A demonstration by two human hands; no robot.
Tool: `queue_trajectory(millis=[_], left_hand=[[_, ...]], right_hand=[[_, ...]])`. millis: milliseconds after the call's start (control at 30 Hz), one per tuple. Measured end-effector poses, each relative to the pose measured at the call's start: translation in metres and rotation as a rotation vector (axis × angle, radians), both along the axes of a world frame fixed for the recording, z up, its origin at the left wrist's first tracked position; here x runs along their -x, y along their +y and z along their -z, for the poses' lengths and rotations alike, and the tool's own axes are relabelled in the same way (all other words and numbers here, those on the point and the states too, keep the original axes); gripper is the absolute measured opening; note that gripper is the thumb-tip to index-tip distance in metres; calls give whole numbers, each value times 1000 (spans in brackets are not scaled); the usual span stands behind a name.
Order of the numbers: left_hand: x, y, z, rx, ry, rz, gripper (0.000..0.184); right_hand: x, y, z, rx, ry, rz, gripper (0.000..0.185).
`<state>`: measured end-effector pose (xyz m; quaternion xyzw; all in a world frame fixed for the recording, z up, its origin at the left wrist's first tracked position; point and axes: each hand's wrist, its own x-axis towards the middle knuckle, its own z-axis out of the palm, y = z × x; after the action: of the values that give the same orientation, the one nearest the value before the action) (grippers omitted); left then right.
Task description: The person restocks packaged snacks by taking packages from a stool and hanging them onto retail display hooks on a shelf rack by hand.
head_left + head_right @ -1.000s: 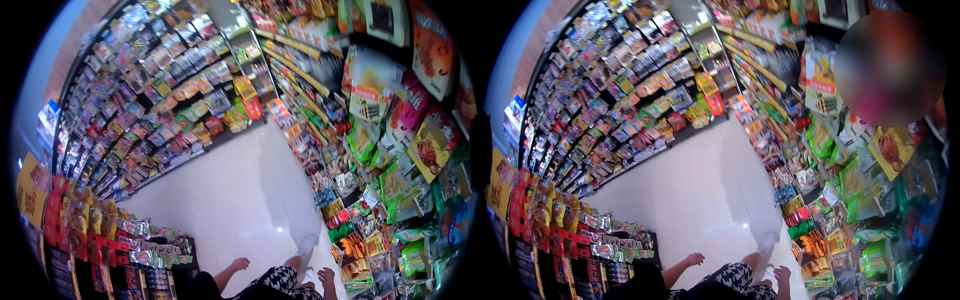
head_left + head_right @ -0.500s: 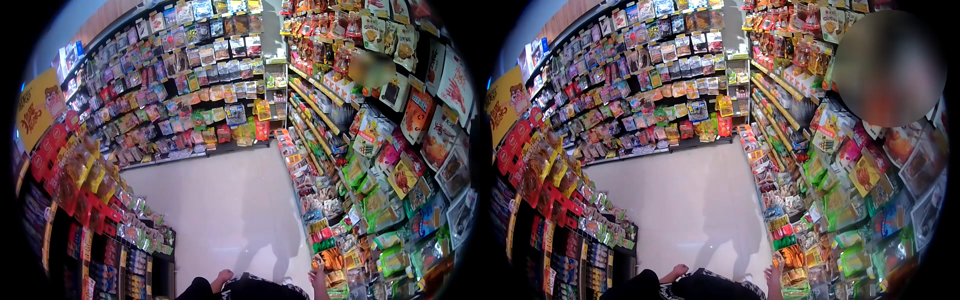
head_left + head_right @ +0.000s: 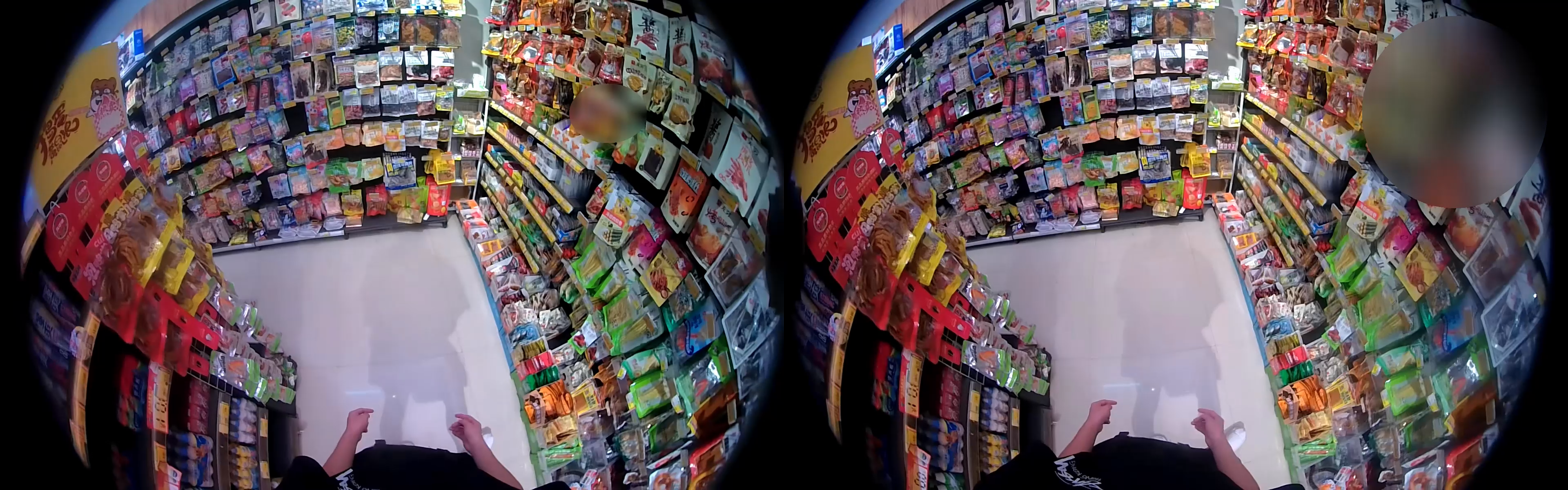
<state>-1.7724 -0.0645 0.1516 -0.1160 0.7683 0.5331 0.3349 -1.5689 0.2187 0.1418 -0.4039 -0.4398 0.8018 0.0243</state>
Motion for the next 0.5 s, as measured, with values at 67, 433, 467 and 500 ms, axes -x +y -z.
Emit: queue_trajectory(millis=[67, 433, 467, 500], left_hand=[[7, -10, -16, -91, -49, -32, 25], [18, 16, -51, -292, -36, 167, 27], [21, 20, -53, -307, -35, 163, 27], [21, 23, -56, -322, -35, 156, 27]], right_hand=[[1, -22, -6, 49, -7, 97, 29], [-33, -53, -4, 169, -158, 314, 31], [-31, -52, 0, 136, -154, 322, 30], [-29, -52, -5, 102, -152, 327, 29]])
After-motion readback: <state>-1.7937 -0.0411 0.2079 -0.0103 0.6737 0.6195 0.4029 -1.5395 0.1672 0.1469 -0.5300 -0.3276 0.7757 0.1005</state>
